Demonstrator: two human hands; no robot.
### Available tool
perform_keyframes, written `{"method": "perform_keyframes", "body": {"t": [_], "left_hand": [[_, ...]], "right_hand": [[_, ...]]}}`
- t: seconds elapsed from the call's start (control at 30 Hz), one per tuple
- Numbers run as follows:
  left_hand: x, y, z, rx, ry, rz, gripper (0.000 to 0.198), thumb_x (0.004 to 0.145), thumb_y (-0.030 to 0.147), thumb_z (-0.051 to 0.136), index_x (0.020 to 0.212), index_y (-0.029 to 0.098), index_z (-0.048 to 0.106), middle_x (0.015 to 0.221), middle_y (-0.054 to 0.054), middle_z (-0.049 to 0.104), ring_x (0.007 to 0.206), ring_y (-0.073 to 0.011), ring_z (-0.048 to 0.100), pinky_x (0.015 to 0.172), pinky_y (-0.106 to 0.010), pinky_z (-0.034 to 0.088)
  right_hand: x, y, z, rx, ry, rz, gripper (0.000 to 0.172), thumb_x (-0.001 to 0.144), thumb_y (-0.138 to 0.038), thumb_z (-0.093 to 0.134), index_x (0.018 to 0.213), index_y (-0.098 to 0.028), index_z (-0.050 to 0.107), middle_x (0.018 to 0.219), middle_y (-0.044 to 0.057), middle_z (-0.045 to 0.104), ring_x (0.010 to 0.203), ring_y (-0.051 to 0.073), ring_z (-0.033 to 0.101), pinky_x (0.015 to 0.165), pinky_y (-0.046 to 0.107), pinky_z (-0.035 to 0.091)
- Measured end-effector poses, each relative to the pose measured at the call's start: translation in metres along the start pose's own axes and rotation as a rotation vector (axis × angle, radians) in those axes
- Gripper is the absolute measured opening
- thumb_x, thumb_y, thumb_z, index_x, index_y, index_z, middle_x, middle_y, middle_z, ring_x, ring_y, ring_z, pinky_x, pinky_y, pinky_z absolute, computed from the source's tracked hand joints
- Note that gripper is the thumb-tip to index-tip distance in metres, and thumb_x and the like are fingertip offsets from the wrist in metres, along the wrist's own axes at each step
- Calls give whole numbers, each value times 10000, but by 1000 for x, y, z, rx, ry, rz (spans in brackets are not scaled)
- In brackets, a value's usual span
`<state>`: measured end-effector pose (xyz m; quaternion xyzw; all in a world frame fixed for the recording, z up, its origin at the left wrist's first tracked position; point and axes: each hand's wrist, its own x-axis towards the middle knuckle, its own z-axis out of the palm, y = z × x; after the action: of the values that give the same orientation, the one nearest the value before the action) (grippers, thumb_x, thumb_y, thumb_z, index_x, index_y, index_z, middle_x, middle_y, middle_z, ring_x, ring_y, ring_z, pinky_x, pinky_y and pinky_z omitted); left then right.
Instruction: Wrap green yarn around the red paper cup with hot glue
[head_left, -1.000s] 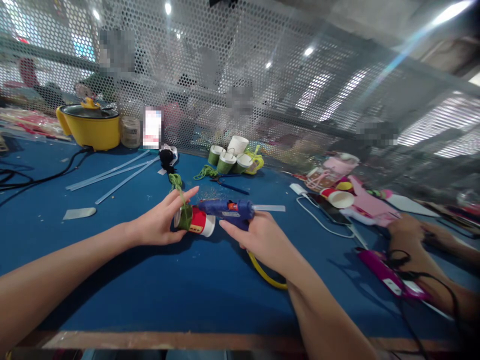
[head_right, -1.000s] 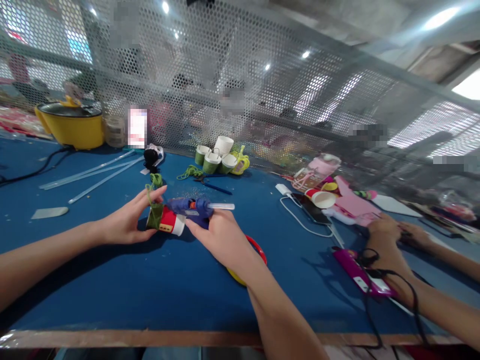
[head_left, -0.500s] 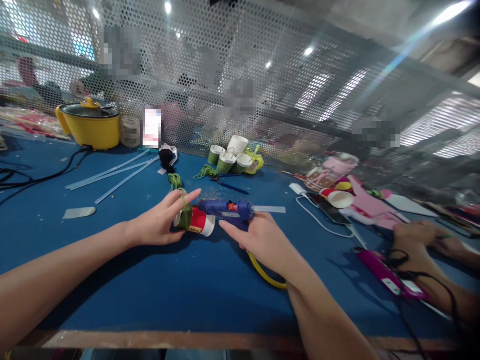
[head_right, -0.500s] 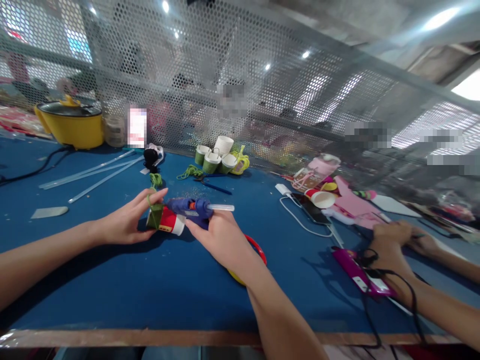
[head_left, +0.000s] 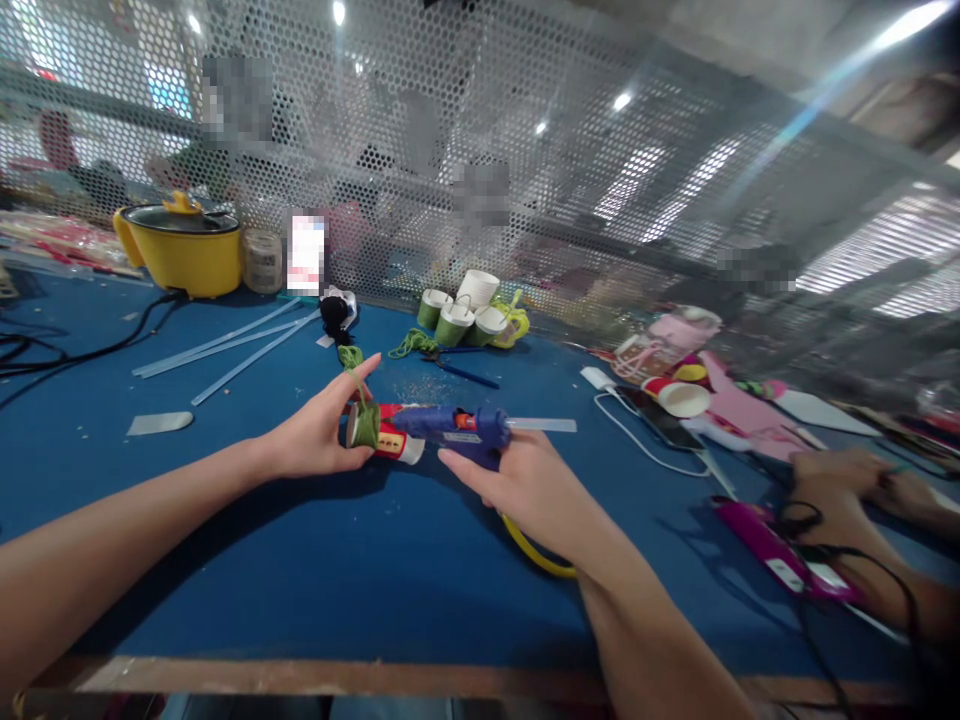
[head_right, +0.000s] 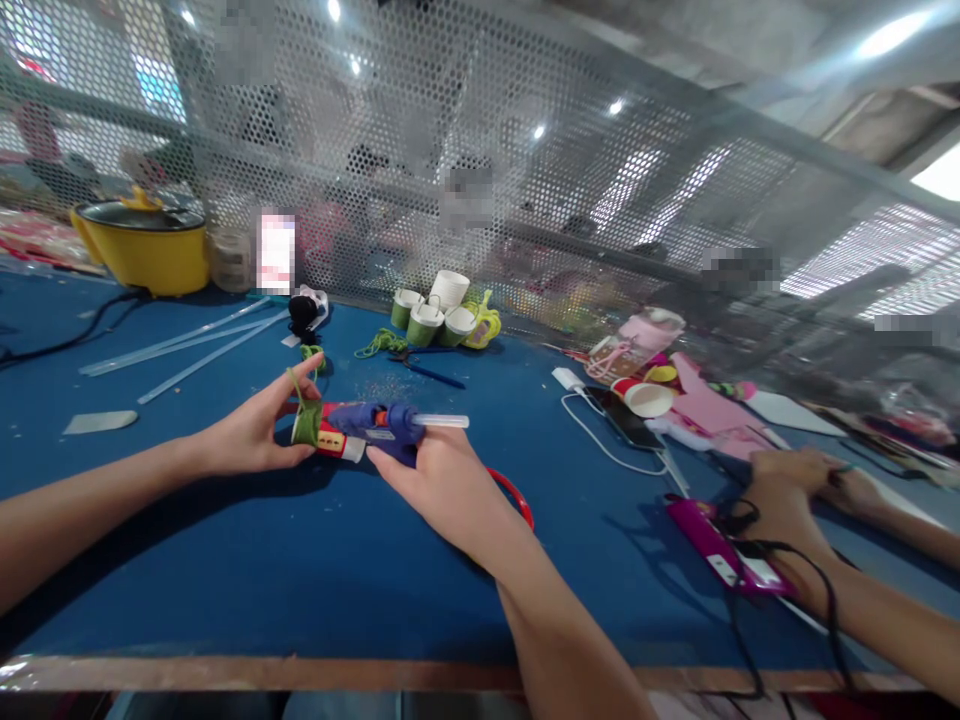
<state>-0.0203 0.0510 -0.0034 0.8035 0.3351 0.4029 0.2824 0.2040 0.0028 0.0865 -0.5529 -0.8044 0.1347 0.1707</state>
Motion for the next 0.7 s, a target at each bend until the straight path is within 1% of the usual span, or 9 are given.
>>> {"method": "perform_keyframes", "body": {"t": [0.17,0.27,0.4,0.53,0.6,0.7], "left_hand": [[1,2,0,-92,6,-111,907,684,224,634,1432,170,125,1026,-70,451,871,-201,562,815,-406,509],[2,3,-1,-123,11,-145,905,688,223,642,1430,173,126,1016,-73,468,867,-209,573,790,-414,520],[3,1,-2,-158,10,-152,917,705,210,641,1437,201,89,996,-66,470,857,-207,579,743,-398,540],[3,1,-3,-147,8,-156,906,710,205,639,1435,188,95,989,-65,479,842,-197,581,733,-381,541],[3,3,-3,-128,8,-156,892,708,208,640,1428,184,114,1013,-77,490,841,-199,583,730,-380,540],[3,6,-3,-83,4,-129,832,694,206,640,1396,179,195,1123,-121,482,904,-223,581,765,-393,528]], "right_hand": [[-2,1,1,14,-30,2,263,831,-374,507,695,-183,626,561,8,607,587,184,585,552,276,415],[-3,1,1,28,-45,-16,278,835,-373,500,656,-194,615,526,0,579,586,183,579,550,273,415],[-3,0,1,12,-50,-39,261,834,-359,504,669,-196,624,530,-4,580,562,171,565,528,266,403],[-3,-1,1,17,-70,-17,273,833,-371,505,657,-198,620,514,-7,568,523,162,544,510,265,394],[-2,0,1,16,-77,-3,276,835,-380,500,670,-198,626,501,-9,564,508,164,541,523,273,399],[-2,2,1,5,-47,12,263,834,-383,503,715,-193,641,498,-8,573,520,178,558,574,290,418]]}}
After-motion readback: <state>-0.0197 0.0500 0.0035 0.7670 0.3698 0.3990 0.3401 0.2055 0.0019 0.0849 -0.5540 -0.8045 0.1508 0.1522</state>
